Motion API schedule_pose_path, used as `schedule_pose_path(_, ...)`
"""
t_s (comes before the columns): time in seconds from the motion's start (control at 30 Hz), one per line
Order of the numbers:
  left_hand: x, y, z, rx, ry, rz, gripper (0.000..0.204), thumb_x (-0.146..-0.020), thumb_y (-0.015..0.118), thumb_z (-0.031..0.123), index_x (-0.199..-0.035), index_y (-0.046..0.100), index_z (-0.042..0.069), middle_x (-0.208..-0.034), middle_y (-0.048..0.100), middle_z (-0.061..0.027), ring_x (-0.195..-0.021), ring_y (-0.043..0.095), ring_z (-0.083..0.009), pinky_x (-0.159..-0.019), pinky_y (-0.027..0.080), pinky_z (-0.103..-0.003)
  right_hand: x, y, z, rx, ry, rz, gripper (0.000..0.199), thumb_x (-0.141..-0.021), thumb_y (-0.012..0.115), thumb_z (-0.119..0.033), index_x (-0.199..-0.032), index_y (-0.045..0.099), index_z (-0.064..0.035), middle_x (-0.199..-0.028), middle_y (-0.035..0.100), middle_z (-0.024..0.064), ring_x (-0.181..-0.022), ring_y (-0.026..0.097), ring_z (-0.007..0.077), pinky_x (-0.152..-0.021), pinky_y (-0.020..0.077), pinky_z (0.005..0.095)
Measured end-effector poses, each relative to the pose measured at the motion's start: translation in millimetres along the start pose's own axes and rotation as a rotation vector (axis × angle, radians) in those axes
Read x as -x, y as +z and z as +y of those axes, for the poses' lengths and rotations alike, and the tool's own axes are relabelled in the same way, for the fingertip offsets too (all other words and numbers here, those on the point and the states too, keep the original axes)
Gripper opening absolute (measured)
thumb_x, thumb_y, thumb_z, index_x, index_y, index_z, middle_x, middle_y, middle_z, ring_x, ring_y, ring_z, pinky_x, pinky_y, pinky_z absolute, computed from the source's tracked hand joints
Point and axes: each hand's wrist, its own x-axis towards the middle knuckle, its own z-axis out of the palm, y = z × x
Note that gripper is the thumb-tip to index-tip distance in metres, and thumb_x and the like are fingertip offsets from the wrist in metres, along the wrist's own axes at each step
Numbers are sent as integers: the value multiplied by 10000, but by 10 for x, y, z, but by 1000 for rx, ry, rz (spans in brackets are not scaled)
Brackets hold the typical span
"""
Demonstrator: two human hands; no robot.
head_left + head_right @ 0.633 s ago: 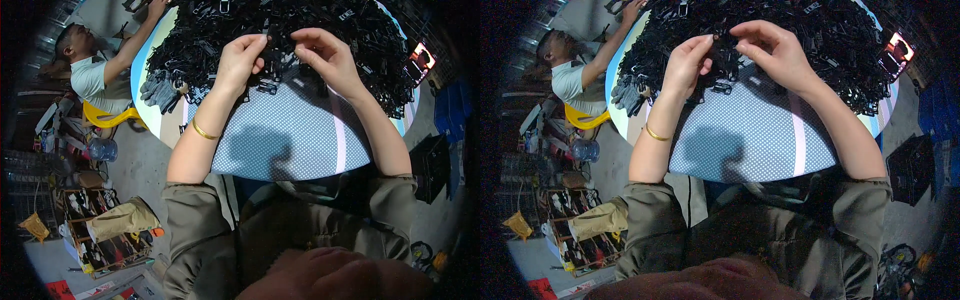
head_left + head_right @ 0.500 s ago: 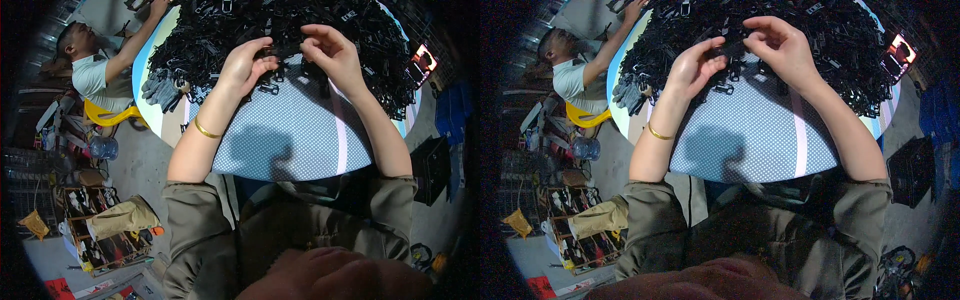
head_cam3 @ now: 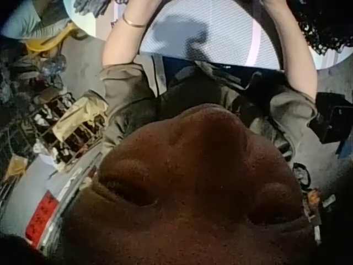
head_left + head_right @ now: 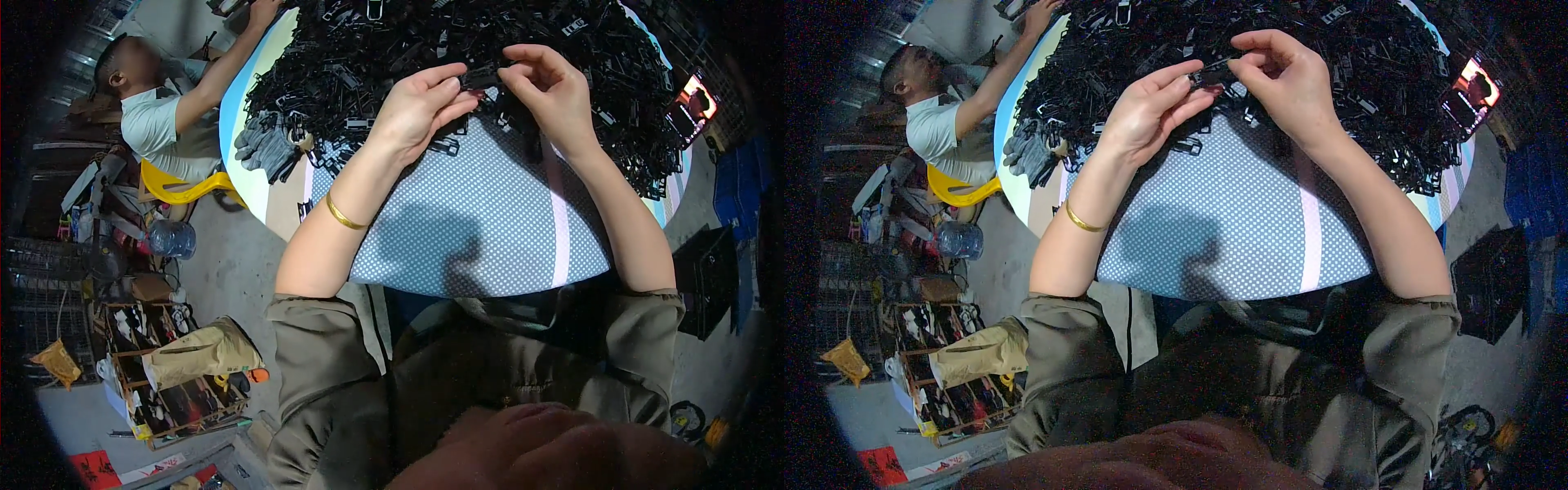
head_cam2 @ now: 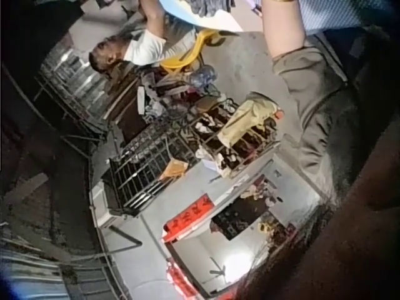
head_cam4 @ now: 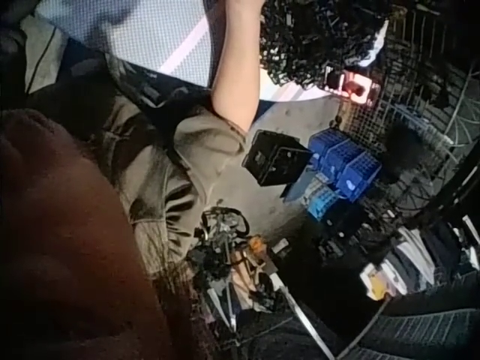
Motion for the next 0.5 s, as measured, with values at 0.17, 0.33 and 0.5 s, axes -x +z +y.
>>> schedule_pose_path(0.17, 12, 27, 22, -54, -15, 23, 339, -906, 378, 75, -1185, 374, -118, -1012, 546, -212, -889, 597, -218, -793, 515, -254, -1, -2, 15, 9, 6, -21, 266, -779, 613, -65, -1034, 565, -12, -811, 603, 7, -760, 558, 51, -706, 445, 184)
schedule_pose_path(0.33, 20, 47, 12, -76, -37, 49, 334, -910, 361, 75, -1181, 378, -119, -1010, 552, -203, -898, 597, -227, -790, 515, -254, -37, -44, 48, 33, 18, -41, 266, -781, 603, -60, -1037, 559, -5, -799, 601, 6, -748, 561, 52, -706, 448, 187)
schedule_pose_path(0.5, 13, 43, -38, -101, -11, 15, 332, -907, 367, 74, -1179, 383, -115, -1014, 552, -205, -894, 596, -230, -792, 511, -258, -12, 19, 47, -16, 70, -72, 267, -759, 614, -61, -1016, 568, -3, -751, 598, 1, -696, 547, 48, -661, 447, 186)
